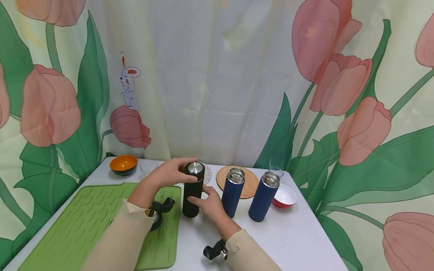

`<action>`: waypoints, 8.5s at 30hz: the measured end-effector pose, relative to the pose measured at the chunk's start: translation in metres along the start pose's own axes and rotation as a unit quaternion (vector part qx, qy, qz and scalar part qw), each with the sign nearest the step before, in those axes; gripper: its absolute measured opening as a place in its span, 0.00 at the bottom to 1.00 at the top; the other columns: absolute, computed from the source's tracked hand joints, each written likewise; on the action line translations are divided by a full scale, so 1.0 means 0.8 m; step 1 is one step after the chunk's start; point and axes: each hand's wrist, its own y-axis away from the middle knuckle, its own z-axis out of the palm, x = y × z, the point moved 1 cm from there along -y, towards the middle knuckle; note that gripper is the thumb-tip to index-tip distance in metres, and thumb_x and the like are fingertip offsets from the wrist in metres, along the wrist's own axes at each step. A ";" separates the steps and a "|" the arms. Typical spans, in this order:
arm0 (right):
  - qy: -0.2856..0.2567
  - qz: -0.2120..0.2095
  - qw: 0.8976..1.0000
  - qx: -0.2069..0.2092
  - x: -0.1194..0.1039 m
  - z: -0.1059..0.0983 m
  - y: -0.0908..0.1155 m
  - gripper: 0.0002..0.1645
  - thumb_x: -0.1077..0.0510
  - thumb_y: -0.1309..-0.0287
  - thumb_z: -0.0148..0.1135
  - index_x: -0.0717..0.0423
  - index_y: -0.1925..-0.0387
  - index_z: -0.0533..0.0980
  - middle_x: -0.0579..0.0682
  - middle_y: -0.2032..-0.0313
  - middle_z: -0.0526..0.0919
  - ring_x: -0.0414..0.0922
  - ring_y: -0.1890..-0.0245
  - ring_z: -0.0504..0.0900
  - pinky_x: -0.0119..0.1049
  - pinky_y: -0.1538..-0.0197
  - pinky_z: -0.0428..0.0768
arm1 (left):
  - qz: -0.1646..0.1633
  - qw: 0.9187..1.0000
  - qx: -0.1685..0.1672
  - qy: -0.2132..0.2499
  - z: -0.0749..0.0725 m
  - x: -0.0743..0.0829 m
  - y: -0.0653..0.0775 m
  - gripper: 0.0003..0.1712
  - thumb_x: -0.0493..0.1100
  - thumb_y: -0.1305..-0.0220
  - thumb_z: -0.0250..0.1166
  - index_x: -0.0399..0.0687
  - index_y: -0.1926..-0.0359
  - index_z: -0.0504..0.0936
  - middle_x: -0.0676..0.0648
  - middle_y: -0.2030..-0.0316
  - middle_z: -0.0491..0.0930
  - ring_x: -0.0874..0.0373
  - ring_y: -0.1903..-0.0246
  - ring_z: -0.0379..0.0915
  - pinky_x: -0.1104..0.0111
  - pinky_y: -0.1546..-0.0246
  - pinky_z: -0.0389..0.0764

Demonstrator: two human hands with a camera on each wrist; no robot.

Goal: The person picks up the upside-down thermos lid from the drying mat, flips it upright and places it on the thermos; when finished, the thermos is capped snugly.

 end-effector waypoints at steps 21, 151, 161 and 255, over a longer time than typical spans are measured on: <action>-0.011 0.027 1.000 -0.007 -0.002 0.002 -0.002 0.36 0.45 0.43 0.80 0.41 0.33 0.81 0.55 0.42 0.82 0.52 0.39 0.79 0.59 0.35 0.76 | 0.000 0.996 -0.066 0.058 -0.015 -0.009 -0.008 0.36 0.51 0.30 0.73 0.52 0.25 0.73 0.43 0.43 0.85 0.49 0.46 0.83 0.49 0.40 0.81; 0.038 0.010 0.999 0.019 -0.011 0.004 -0.002 0.36 0.43 0.48 0.82 0.40 0.36 0.84 0.57 0.50 0.79 0.60 0.46 0.77 0.42 0.54 0.75 | -0.017 0.995 0.028 0.094 0.013 -0.009 0.003 0.45 0.57 0.38 0.79 0.60 0.24 0.71 0.42 0.41 0.84 0.44 0.42 0.81 0.48 0.43 0.82; 0.054 0.030 0.998 0.019 -0.009 0.004 -0.001 0.39 0.41 0.48 0.82 0.40 0.34 0.82 0.56 0.49 0.79 0.59 0.44 0.79 0.44 0.52 0.78 | -0.062 0.985 0.158 0.017 0.052 -0.011 0.022 0.51 0.63 0.38 0.76 0.54 0.21 0.65 0.38 0.36 0.81 0.39 0.34 0.77 0.34 0.36 0.68; 0.017 0.034 0.999 0.022 -0.003 0.008 -0.001 0.39 0.41 0.46 0.82 0.43 0.33 0.81 0.51 0.50 0.85 0.57 0.40 0.81 0.58 0.37 0.78 | -0.197 0.953 0.140 -0.183 0.053 -0.063 0.179 0.57 0.80 0.49 0.73 0.41 0.33 0.79 0.30 0.31 0.71 0.24 0.36 0.71 0.25 0.42 0.60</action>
